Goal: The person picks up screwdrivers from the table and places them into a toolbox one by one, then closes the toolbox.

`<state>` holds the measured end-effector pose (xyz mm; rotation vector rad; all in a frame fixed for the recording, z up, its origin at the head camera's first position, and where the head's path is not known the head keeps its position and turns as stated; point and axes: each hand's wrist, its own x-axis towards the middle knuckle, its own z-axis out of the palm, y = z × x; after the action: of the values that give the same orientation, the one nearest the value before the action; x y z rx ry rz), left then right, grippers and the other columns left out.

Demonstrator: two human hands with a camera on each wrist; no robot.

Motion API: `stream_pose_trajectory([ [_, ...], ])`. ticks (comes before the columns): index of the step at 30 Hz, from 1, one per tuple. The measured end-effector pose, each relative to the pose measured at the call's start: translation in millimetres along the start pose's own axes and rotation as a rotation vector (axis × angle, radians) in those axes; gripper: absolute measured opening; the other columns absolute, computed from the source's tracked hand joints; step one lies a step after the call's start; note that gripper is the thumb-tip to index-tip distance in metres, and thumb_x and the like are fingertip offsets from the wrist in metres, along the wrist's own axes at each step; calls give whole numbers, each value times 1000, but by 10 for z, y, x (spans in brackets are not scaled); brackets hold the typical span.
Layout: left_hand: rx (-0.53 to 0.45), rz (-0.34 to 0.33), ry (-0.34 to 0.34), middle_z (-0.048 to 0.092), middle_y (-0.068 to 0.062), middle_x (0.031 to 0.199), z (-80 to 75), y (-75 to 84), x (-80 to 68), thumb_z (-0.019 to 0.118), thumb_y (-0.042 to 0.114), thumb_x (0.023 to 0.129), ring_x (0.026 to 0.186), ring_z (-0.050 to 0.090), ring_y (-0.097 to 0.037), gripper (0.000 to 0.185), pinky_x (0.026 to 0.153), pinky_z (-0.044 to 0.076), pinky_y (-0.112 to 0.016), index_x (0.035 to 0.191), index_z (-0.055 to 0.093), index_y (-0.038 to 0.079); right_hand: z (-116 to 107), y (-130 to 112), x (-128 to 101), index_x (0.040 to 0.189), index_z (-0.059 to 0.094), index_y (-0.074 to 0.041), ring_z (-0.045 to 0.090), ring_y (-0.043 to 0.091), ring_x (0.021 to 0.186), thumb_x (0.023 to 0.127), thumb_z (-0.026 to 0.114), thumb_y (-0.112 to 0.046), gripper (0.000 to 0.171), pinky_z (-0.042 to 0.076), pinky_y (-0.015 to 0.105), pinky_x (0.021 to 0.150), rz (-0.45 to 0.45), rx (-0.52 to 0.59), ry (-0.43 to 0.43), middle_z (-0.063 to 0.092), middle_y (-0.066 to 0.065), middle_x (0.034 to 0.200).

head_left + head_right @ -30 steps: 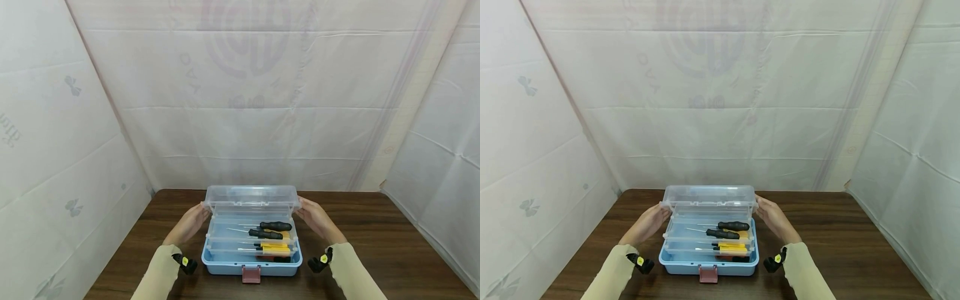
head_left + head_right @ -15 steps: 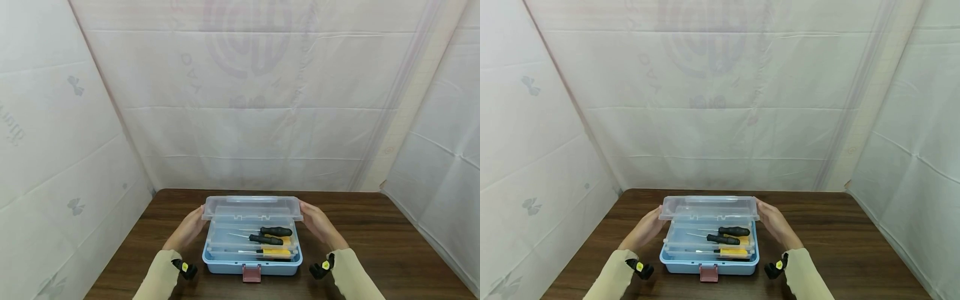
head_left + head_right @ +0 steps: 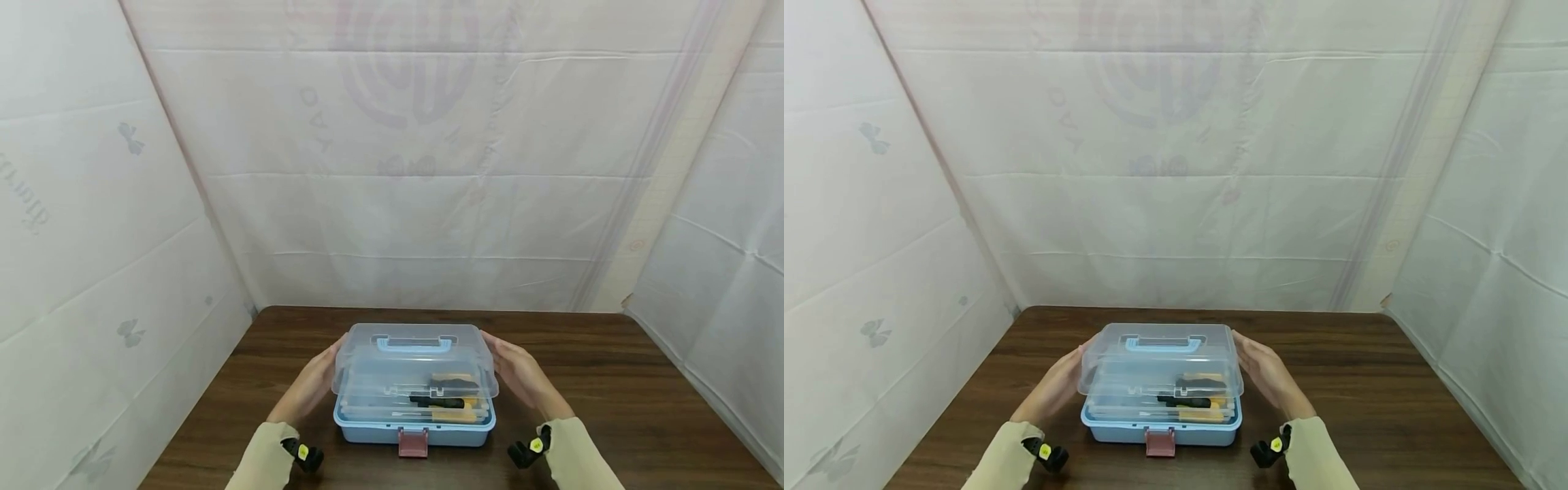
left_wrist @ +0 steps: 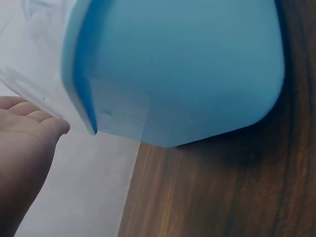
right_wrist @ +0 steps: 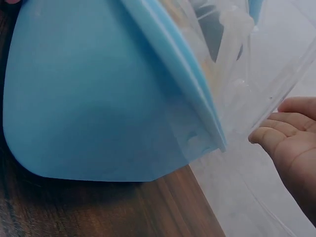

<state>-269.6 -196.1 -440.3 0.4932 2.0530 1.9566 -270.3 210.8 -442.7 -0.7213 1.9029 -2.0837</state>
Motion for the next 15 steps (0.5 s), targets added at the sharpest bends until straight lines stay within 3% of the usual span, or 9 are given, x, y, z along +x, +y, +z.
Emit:
stream_pose_trajectory([
  [15, 12, 13, -11, -1, -11, 163, 75, -56, -87, 22, 46, 105, 150, -5, -27, 67, 118, 2, -44, 154, 6, 3, 29, 61, -99, 147, 3, 15, 36, -14, 130, 108, 18, -21, 55, 32, 7, 104, -54, 53, -65, -7, 30, 153],
])
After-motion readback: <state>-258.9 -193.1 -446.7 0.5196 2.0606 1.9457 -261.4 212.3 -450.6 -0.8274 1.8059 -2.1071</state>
